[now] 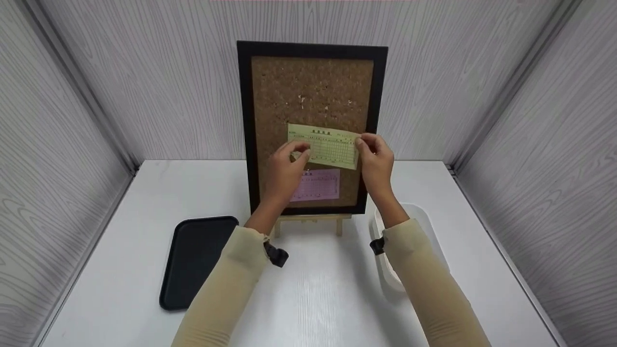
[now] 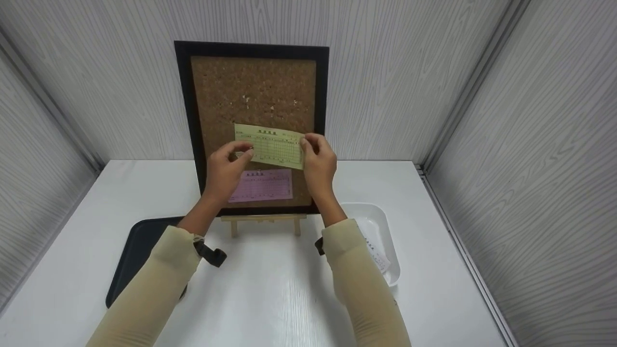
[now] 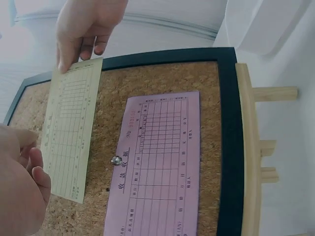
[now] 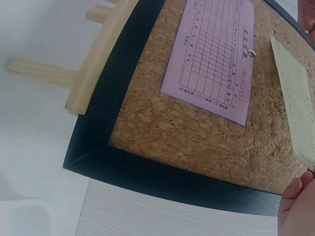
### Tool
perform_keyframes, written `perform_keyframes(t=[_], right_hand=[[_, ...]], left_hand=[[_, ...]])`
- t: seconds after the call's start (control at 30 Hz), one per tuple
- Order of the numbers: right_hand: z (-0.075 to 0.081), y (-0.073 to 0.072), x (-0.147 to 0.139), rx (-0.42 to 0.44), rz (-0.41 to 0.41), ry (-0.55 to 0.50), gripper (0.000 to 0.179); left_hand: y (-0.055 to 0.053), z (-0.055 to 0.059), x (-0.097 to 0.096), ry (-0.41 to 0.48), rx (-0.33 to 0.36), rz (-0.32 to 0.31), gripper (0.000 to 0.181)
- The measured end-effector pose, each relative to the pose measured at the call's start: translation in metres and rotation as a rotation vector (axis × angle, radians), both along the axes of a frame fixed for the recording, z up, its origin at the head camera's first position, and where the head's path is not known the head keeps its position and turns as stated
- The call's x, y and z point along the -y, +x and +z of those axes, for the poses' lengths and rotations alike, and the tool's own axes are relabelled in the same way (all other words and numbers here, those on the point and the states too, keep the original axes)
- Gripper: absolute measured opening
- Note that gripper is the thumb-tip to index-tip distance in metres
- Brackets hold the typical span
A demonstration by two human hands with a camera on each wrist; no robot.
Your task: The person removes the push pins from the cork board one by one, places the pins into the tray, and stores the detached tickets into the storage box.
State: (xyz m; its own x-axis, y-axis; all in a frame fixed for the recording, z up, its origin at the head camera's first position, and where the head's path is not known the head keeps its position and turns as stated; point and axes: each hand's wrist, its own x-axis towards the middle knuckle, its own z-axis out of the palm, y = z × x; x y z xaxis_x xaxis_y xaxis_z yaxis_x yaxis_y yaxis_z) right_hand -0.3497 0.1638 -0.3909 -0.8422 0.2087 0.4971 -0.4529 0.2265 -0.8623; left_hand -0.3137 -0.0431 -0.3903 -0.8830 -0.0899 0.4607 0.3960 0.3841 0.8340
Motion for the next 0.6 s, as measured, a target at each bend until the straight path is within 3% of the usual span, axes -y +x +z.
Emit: perform_keyframes(t=[0.13, 0.43, 0.6], right_hand=[[-0.003, 0.007, -0.007, 0.020, -0.017, -0.024, 0.024], [-0.003, 0.021, -0.020, 0.032, -0.026, -0.066, 0.025], [-0.006, 0.031, -0.032, 0.043, -0.051, -0.074, 0.025]], left_hand=[[0.012, -0.008, 0.002, 0.031, 0.039, -0.004, 0.021], [0.033, -0.031, 0.014, 0.043, -0.017, 0.018, 0.018], [0.046, -0.042, 0.024, 0.069, 0.004, 0.001, 0.018]])
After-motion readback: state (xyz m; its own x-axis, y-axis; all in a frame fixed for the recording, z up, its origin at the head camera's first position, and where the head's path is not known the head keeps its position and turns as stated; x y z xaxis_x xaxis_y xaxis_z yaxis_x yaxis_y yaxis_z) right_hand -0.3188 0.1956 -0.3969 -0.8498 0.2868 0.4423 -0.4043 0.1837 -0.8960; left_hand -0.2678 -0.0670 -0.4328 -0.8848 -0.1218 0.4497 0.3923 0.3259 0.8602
